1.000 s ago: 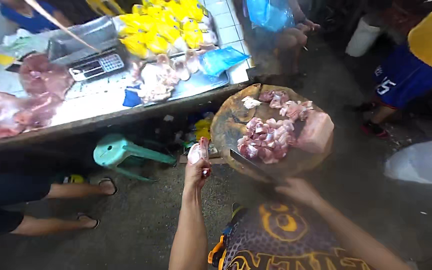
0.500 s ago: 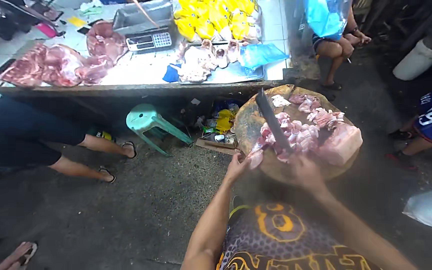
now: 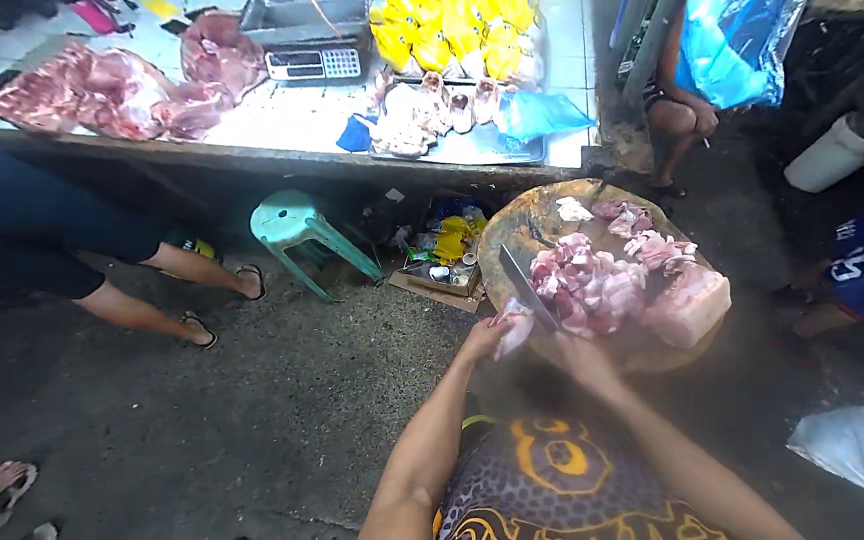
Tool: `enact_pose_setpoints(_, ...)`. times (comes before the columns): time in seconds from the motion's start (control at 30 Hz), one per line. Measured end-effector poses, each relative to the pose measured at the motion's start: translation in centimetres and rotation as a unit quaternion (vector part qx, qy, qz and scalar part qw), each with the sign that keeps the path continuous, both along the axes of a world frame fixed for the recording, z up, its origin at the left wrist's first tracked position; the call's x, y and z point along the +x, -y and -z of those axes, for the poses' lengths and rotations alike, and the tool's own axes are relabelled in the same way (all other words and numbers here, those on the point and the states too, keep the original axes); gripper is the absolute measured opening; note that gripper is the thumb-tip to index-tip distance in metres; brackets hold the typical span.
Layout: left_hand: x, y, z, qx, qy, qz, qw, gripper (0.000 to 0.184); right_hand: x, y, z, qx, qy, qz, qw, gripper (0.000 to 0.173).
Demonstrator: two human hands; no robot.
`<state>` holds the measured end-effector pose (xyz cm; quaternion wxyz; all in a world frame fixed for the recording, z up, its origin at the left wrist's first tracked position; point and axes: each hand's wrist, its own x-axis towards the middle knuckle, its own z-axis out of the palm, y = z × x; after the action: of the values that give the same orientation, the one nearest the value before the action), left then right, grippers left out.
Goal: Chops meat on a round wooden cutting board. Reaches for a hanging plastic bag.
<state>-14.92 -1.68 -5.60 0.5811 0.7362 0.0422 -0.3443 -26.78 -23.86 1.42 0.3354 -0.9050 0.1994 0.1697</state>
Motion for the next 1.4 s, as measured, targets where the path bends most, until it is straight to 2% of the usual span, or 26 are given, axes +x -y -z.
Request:
enact_pose_setpoints(0.03,-0.4,-0.2,-0.4,-0.007,0.000,-0.003,1.000,0.046,-0.4,0.4,-0.2,-0.013,-0.038,0.002,0.999,0.076)
enact_pose_setpoints(0.1,-0.6,0.1,-2.0,-0.016,0.023,-0.002,1.000,0.038,-1.2,1.7,-0.7,-0.019,-0.041,0.018,0.999,0.077)
enact_pose_setpoints(0.2,0.6,1.5,-6.0,-0.013,0.066,0.033,0.997,0.044,-0.9,3.6,-1.1,0.006,-0.024,0.063,0.998,0.078)
enact_pose_setpoints(0.27,2.2,2.5,-6.1,0.046,0.081,0.066,0.993,0.048,-0.8,4.3,-0.6,0.029,-0.043,0.099,0.994,0.078)
enact_pose_setpoints(0.37,3.2,3.4,-5.5,0.209,0.098,0.058,0.971,0.063,-1.4,3.8,-0.5,0.055,-0.038,0.129,0.989,0.077)
enact_pose_setpoints(0.43,2.8,2.7,-5.2,0.242,0.112,0.045,0.963,0.064,-2.1,3.0,-1.8,0.047,0.022,0.132,0.990,0.076)
enact_pose_setpoints(0.53,1.1,1.2,-3.9,0.187,0.117,0.024,0.975,0.051,-3.1,2.0,-7.5,0.056,0.206,0.104,0.971,0.062)
enact_pose_setpoints(0.6,0.2,0.9,-3.1,0.152,0.114,0.007,0.982,0.041,-2.6,1.5,-11.8,0.092,0.392,0.076,0.912,0.055)
enact_pose_setpoints(0.67,0.1,1.2,-2.9,0.148,0.110,-0.009,0.983,0.036,-0.8,0.8,-16.1,0.146,0.546,0.046,0.824,0.055)
enact_pose_setpoints(0.73,0.3,1.5,-2.8,0.159,0.109,-0.023,0.981,0.036,1.5,0.0,-18.6,0.220,0.639,0.008,0.737,0.056)
enact_pose_setpoints(0.77,0.4,1.6,-2.6,0.163,0.107,-0.031,0.980,0.037,2.4,-0.5,-18.1,0.246,0.647,-0.002,0.722,0.059)
enact_pose_setpoints(0.8,0.5,1.6,-2.3,0.166,0.102,-0.040,0.980,0.038,2.9,-1.0,-16.0,0.236,0.628,0.004,0.741,0.064)
enact_pose_setpoints(0.83,0.7,1.6,-2.0,0.166,0.098,-0.049,0.980,0.038,2.8,-1.4,-12.2,0.184,0.572,0.017,0.799,0.069)
enact_pose_setpoints(0.87,0.7,1.4,-1.7,0.166,0.095,-0.055,0.980,0.039,2.0,-1.7,-7.5,0.104,0.470,0.017,0.876,0.072)
enact_pose_setpoints(0.9,0.8,1.3,-1.7,0.167,0.095,-0.061,0.979,0.039,0.8,-1.8,-3.4,0.062,0.340,0.015,0.938,0.072)
enact_pose_setpoints(0.93,0.9,1.3,-2.0,0.167,0.097,-0.063,0.979,0.040,0.1,-1.5,-1.0,0.037,0.185,0.014,0.982,0.071)
enact_pose_setpoints(0.97,1.0,1.5,-2.2,0.168,0.096,-0.063,0.979,0.040,0.0,-1.0,0.0,0.024,0.056,0.011,0.998,0.072)
enact_pose_setpoints(1.0,1.3,1.5,-2.5,0.171,0.096,-0.061,0.979,0.040,0.2,-0.6,-0.1,0.015,-0.014,0.010,1.000,0.073)
enact_pose_setpoints(1.07,1.1,1.1,-2.0,0.179,0.090,-0.058,0.978,0.042,-0.4,0.3,-0.6,0.007,-0.055,0.027,0.998,0.075)
enact_pose_setpoints(1.23,0.7,1.4,-2.2,0.087,0.020,-0.097,0.991,0.044,-1.7,2.7,-0.3,0.037,-0.037,0.126,0.991,0.078)
enact_pose_setpoints(1.33,0.0,1.9,-2.1,0.068,0.060,-0.113,0.990,0.037,-2.4,1.8,-1.4,0.039,-0.001,0.118,0.992,0.075)
enact_pose_setpoints(1.4,0.0,2.6,-2.1,0.102,0.095,-0.086,0.987,0.035,-2.8,1.0,-2.7,0.048,0.070,0.109,0.990,0.071)
